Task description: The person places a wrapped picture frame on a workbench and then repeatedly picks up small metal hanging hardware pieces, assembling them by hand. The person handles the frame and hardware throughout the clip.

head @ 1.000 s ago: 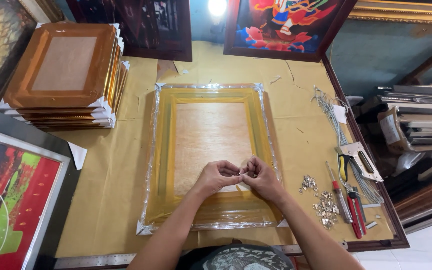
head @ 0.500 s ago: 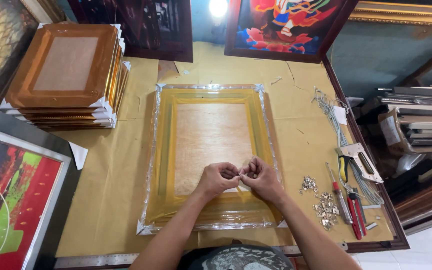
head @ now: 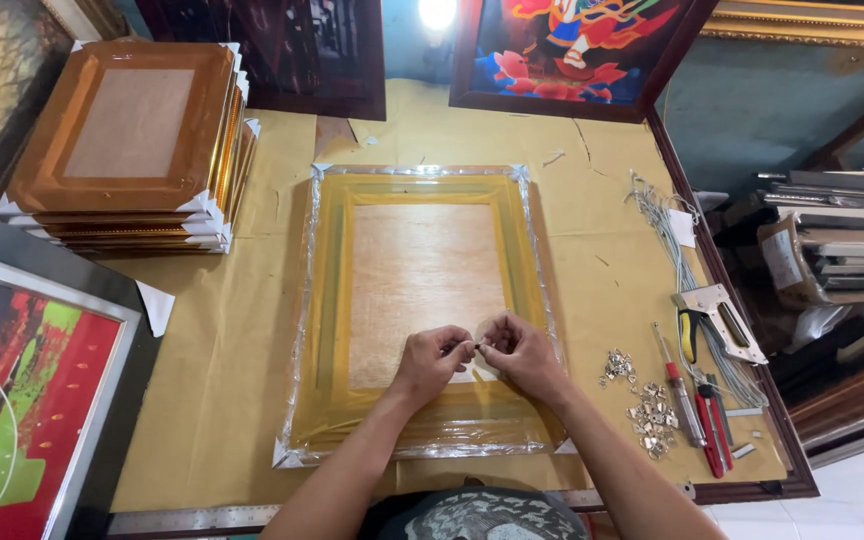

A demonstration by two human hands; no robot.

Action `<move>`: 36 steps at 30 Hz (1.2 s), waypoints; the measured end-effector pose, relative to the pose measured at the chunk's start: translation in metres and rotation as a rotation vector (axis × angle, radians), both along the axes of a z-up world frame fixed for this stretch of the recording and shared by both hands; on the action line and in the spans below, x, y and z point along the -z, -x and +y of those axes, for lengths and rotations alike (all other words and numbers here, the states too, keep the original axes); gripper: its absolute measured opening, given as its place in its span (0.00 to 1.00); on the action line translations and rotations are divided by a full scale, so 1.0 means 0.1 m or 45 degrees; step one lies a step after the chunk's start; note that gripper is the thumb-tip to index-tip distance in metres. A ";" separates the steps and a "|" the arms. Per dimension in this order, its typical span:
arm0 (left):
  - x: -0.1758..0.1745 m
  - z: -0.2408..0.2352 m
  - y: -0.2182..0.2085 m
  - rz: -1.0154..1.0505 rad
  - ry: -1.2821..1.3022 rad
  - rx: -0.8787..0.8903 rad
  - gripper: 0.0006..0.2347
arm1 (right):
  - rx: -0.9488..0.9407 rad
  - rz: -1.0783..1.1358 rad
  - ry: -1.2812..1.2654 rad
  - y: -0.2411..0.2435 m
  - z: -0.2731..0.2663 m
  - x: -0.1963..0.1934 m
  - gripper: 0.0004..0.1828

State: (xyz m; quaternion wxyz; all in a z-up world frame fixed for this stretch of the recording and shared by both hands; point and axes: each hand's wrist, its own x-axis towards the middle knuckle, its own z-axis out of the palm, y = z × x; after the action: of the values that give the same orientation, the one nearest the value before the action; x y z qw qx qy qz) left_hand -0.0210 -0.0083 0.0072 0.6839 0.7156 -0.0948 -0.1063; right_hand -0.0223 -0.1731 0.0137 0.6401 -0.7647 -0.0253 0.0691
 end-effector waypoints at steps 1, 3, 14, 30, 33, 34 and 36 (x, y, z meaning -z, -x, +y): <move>-0.01 0.00 0.00 0.000 0.001 -0.001 0.04 | -0.001 0.000 0.001 0.02 0.02 -0.06 0.10; -0.03 -0.01 0.01 0.037 0.006 -0.009 0.04 | -0.002 0.029 0.011 0.05 0.06 -0.17 0.09; -0.02 0.01 -0.05 0.285 0.081 -0.001 0.07 | 0.110 0.029 -0.147 0.02 0.04 -0.08 0.06; 0.03 -0.08 0.03 0.138 0.000 -0.253 0.04 | 0.211 -0.057 -0.217 0.20 0.05 -0.16 0.07; 0.19 -0.05 0.02 0.068 0.015 -0.298 0.04 | 0.405 -0.101 -0.575 0.15 -0.03 0.17 0.06; 0.17 -0.04 0.06 0.069 0.001 -0.281 0.04 | 0.423 -0.101 -0.587 0.14 -0.08 0.20 0.06; 0.12 -0.02 0.10 0.050 0.051 -0.333 0.04 | 0.663 -0.073 -0.973 0.11 -0.18 0.24 0.07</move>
State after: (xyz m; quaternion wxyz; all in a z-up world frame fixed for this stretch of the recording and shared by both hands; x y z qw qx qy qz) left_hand -0.0311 -0.0107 -0.0044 0.7077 0.7058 0.0106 -0.0285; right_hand -0.0330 -0.1911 -0.0105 0.8711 -0.4567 0.1261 -0.1295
